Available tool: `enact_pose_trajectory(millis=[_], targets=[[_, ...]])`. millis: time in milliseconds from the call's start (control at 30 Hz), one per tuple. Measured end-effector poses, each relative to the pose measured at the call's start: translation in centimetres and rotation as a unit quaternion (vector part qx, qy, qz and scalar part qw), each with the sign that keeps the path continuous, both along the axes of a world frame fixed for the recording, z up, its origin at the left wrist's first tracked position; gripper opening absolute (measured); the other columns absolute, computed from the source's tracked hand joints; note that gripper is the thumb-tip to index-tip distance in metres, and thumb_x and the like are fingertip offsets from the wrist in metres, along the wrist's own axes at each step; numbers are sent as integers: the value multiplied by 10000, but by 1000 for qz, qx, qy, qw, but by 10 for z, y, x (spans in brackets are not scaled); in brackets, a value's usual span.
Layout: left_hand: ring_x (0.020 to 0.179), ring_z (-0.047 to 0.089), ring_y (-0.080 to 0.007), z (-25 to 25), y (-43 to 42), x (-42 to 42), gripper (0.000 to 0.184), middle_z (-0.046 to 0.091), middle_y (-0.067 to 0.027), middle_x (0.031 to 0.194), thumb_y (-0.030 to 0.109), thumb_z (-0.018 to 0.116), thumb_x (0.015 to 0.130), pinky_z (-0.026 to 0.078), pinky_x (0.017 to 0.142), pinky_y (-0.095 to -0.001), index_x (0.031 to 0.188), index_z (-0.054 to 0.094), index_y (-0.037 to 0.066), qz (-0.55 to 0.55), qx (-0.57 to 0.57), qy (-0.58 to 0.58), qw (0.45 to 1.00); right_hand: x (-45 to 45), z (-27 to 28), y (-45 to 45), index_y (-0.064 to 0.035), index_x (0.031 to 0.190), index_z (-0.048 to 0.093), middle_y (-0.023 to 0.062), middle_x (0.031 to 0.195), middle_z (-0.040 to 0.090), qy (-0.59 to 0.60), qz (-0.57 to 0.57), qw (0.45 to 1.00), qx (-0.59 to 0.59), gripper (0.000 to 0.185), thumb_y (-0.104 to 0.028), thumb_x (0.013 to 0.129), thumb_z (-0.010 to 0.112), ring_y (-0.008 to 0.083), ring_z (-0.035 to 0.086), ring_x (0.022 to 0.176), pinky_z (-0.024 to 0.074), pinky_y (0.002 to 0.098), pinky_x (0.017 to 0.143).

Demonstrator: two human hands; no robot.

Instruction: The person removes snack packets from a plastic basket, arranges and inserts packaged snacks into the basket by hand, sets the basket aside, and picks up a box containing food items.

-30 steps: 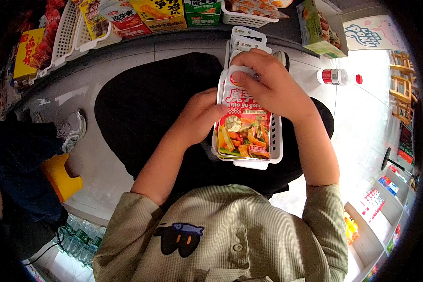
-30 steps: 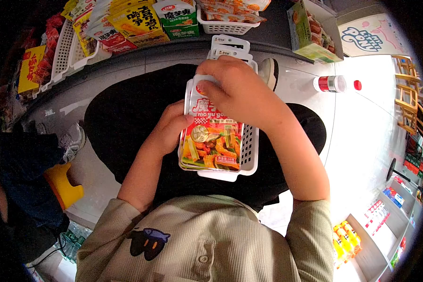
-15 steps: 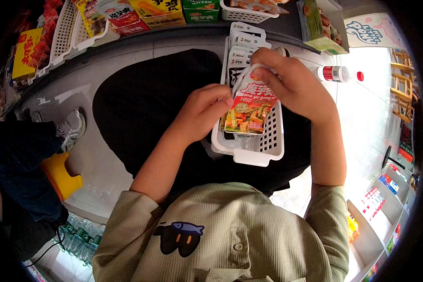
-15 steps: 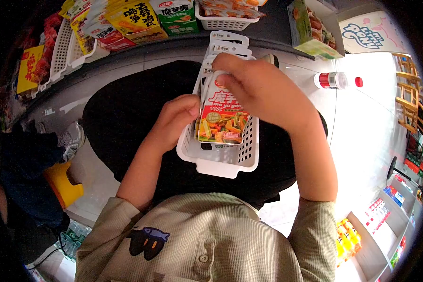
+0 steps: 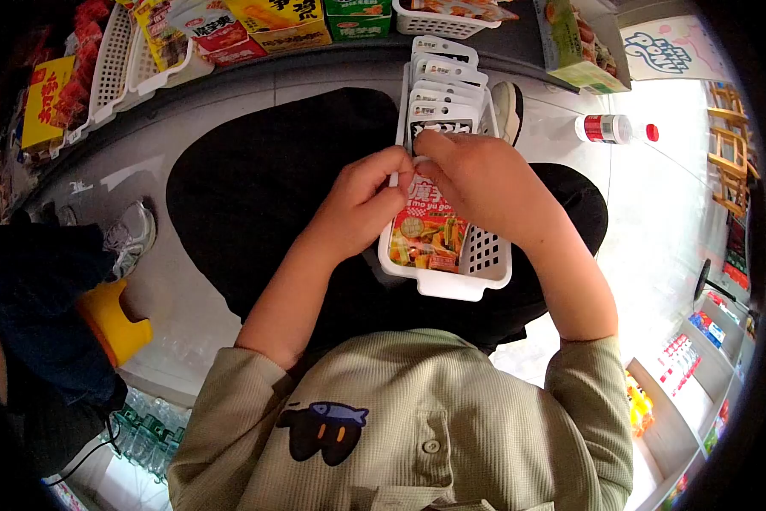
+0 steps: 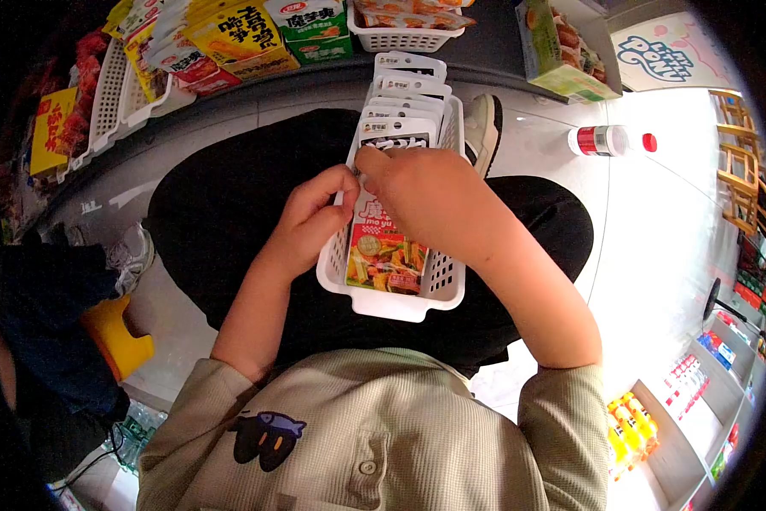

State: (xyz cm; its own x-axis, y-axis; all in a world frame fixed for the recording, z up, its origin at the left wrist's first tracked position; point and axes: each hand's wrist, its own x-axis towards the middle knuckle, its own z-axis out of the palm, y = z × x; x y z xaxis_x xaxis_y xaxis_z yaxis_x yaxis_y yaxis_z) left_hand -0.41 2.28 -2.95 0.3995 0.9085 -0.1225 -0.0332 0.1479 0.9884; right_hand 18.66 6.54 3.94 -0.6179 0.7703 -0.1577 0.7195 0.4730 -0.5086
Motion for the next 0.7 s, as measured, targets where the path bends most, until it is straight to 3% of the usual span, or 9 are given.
enact_pose_trajectory(millis=[67, 167, 267, 367, 433, 467, 500, 567, 700], targets=[[717, 478, -111, 2, 0, 0, 70, 512, -33, 788, 59, 523, 786, 410, 647, -270, 847, 495, 41, 1, 2, 5, 1000, 1, -4, 0, -68, 1009, 566, 174, 812, 646, -12, 4, 1000, 8, 142, -156, 907, 611, 392, 637, 816, 510, 479, 709], [725, 476, -107, -1, 0, 0, 67, 510, -30, 787, 64, 519, 790, 409, 652, -267, 847, 494, 40, 3, 8, 0, 1000, 3, -11, 6, -58, 1038, 613, 152, 891, 641, 86, 59, 990, 96, 163, -130, 893, 629, 356, 620, 905, 508, 447, 783], [721, 469, -101, 0, 0, 2, 62, 507, -22, 786, 64, 520, 796, 402, 647, -262, 848, 494, 43, 10, 6, -12, 1000, 8, -6, 13, -37, 1075, 639, 149, 964, 643, 106, 34, 981, 161, 213, -117, 878, 655, 330, 597, 958, 495, 417, 831], [700, 456, -90, 0, -1, -1, 67, 503, -7, 782, 54, 529, 792, 388, 622, -257, 852, 498, 51, 11, 2, -10, 1000, 28, 0, 18, -27, 1086, 637, 138, 969, 661, 117, -79, 965, 222, 213, -121, 896, 656, 260, 629, 891, 504, 366, 755], [685, 449, -83, 1, -1, -2, 75, 502, 1, 780, 49, 536, 788, 379, 605, -255, 854, 501, 56, 3, 4, -5, 1000, 40, 8, 15, -11, 1076, 632, 121, 978, 667, 96, -278, 955, 45, 205, -140, 918, 651, 176, 630, 832, 494, 315, 682], [670, 439, -78, 2, -1, -1, 94, 493, 7, 770, 43, 547, 779, 369, 588, -254, 859, 501, 63, 3, 8, 12, 1000, 50, -1, 13, 2, 1044, 630, 114, 860, 659, 74, -281, 955, 67, 210, -183, 944, 629, 129, 611, 696, 470, 284, 580], [655, 429, -73, 2, -1, -1, 114, 485, 12, 761, 37, 557, 770, 360, 571, -253, 864, 502, 69, 3, 13, 28, 1000, 54, -3, 10, 2, 1044, 630, 114, 860, 659, 73, -281, 954, 70, 210, -183, 944, 629, 129, 611, 696, 470, 284, 580], [647, 424, -72, 4, -1, -3, 131, 475, 15, 751, 33, 565, 763, 359, 566, -253, 869, 500, 73, -2, 17, 40, 999, 59, -2, 0, 18, 1012, 624, 114, 745, 638, -50, -311, 942, -112, 269, -245, 953, 624, 142, 574, 581, 459, 287, 530], [637, 418, -73, 12, -7, -7, 189, 454, 20, 739, 5, 583, 737, 363, 560, -256, 886, 494, 80, -13, 4, 80, 997, 50, -7, -26, 41, 953, 580, 76, 674, 610, 51, -343, 919, -186, 293, -249, 960, 615, 101, 545, 547, 455, 283, 478]])
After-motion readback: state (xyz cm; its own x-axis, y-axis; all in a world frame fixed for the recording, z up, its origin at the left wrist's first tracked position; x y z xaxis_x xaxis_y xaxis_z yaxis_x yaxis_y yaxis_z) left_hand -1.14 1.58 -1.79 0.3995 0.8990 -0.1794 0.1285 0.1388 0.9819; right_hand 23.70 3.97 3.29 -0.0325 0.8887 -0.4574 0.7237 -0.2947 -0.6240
